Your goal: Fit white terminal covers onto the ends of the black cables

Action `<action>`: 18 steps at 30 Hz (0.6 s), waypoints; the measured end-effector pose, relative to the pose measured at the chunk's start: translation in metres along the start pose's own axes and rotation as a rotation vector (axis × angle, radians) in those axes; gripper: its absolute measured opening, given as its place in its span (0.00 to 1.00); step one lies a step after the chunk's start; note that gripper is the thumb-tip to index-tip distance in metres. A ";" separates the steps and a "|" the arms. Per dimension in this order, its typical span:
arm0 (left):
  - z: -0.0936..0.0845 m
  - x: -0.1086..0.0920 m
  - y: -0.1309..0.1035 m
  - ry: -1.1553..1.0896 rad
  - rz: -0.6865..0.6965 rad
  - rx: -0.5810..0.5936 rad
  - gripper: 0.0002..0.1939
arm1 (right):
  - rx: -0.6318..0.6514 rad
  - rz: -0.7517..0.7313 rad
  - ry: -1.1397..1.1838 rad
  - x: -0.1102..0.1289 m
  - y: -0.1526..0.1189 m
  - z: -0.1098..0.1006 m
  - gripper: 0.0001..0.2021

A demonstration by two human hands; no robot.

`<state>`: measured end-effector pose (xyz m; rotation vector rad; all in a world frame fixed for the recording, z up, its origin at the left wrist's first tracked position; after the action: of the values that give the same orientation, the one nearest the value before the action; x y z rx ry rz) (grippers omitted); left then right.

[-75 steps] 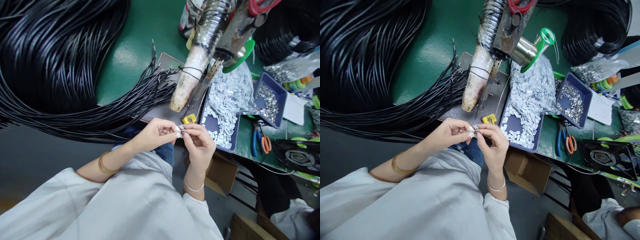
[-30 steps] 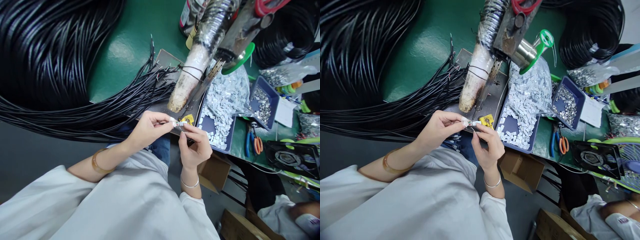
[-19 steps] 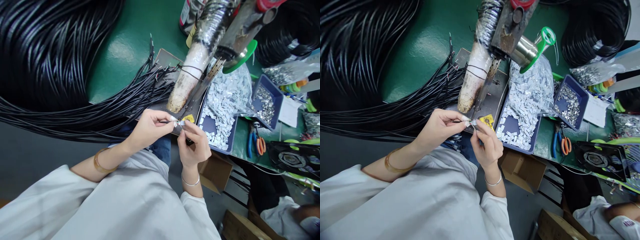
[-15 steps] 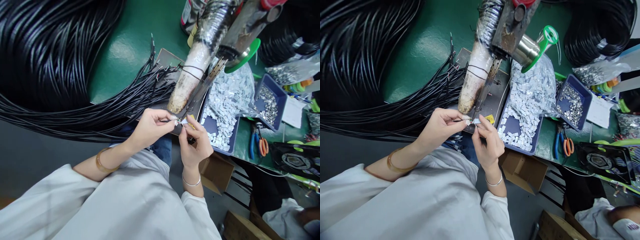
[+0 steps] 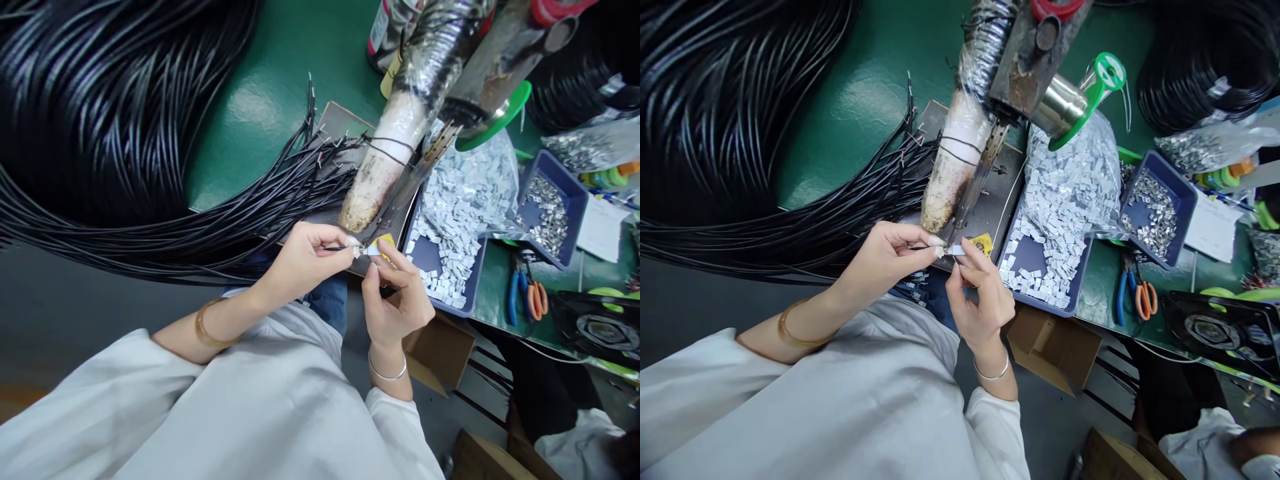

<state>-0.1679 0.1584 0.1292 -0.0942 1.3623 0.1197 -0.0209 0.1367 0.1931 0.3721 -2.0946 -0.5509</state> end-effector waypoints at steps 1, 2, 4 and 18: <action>0.000 0.000 0.000 0.011 0.002 0.011 0.02 | 0.003 0.009 -0.010 -0.001 0.000 0.000 0.10; 0.001 0.000 -0.001 0.022 0.004 0.024 0.03 | 0.009 0.018 -0.019 -0.002 0.001 0.000 0.10; 0.002 0.000 -0.003 0.034 0.005 0.048 0.04 | 0.027 0.029 -0.037 -0.003 0.002 0.000 0.09; 0.001 -0.007 0.000 0.056 0.115 -0.020 0.04 | -0.009 0.001 -0.065 0.001 0.006 0.002 0.08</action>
<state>-0.1683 0.1586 0.1367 -0.0354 1.4226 0.2289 -0.0231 0.1419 0.1959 0.3519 -2.1533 -0.5789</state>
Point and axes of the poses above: each hand's wrist, its own y-axis towards the middle knuckle, its own z-axis out of the palm, x = y × z, the point moved 10 cm from there along y, towards the middle knuckle, and after that the axes turned 13 degrees about z, right-handed, at the moved point
